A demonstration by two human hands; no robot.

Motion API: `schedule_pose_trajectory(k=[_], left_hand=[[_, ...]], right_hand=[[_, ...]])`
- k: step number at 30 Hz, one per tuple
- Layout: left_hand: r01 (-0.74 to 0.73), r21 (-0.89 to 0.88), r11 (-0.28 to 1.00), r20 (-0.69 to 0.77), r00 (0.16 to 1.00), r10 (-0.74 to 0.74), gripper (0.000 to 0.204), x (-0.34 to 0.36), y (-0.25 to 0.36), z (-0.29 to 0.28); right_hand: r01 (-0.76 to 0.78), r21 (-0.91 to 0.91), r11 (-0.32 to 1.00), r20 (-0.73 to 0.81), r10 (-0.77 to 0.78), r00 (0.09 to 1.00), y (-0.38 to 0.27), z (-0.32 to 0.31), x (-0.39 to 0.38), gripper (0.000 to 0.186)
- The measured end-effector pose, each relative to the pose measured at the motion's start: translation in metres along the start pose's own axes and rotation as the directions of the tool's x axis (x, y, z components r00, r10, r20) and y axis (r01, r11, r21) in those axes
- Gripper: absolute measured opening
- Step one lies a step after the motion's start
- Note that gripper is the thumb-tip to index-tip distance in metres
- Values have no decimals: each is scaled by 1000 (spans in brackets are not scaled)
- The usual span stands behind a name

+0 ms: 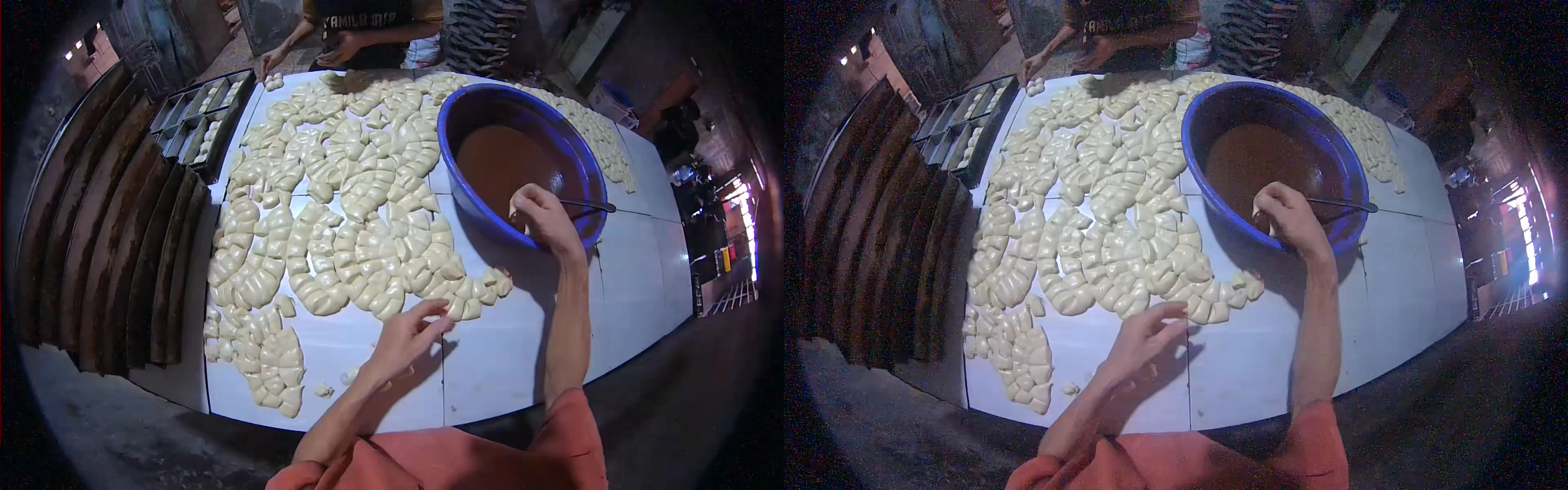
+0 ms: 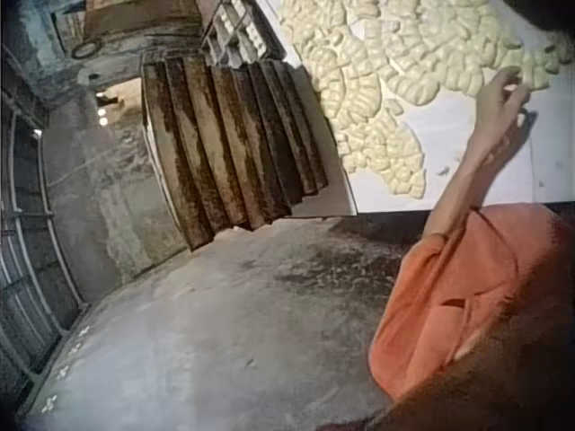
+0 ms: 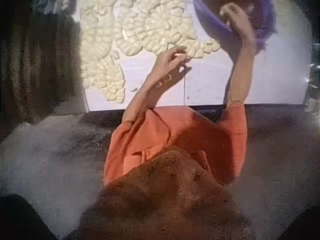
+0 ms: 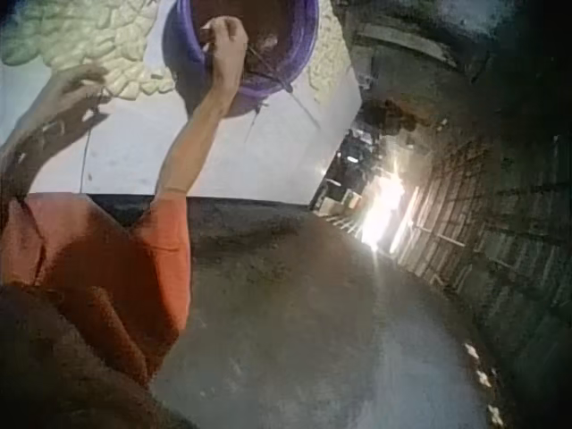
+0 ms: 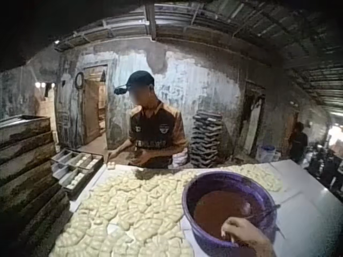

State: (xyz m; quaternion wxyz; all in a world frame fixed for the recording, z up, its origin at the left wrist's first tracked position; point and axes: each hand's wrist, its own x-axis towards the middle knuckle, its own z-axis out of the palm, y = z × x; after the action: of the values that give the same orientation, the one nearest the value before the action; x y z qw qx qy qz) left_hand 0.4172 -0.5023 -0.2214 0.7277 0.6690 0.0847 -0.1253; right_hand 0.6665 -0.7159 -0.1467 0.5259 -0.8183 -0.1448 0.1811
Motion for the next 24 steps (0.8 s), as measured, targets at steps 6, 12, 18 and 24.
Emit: schedule_pose_trajectory(k=[6,12,18,24], left_hand=[[-72,-482,873,-29,997,66,49,29,33,30],[15,-723,691,-132,978,-160,32,5,17,10],[-204,-674,710,-430,890,-153,31,-18,-21,-26],[-262,-509,820,-526,848,-56,39,-30,-20,-28]], right_hand=[[0,705,710,-13,12,1000,-14,71,-57,9],[-101,826,554,90,47,995,0,148,-102,15],[207,161,965,-53,-201,978,-7,208,-135,46],[362,-232,903,-219,-411,885,1,239,-138,21]])
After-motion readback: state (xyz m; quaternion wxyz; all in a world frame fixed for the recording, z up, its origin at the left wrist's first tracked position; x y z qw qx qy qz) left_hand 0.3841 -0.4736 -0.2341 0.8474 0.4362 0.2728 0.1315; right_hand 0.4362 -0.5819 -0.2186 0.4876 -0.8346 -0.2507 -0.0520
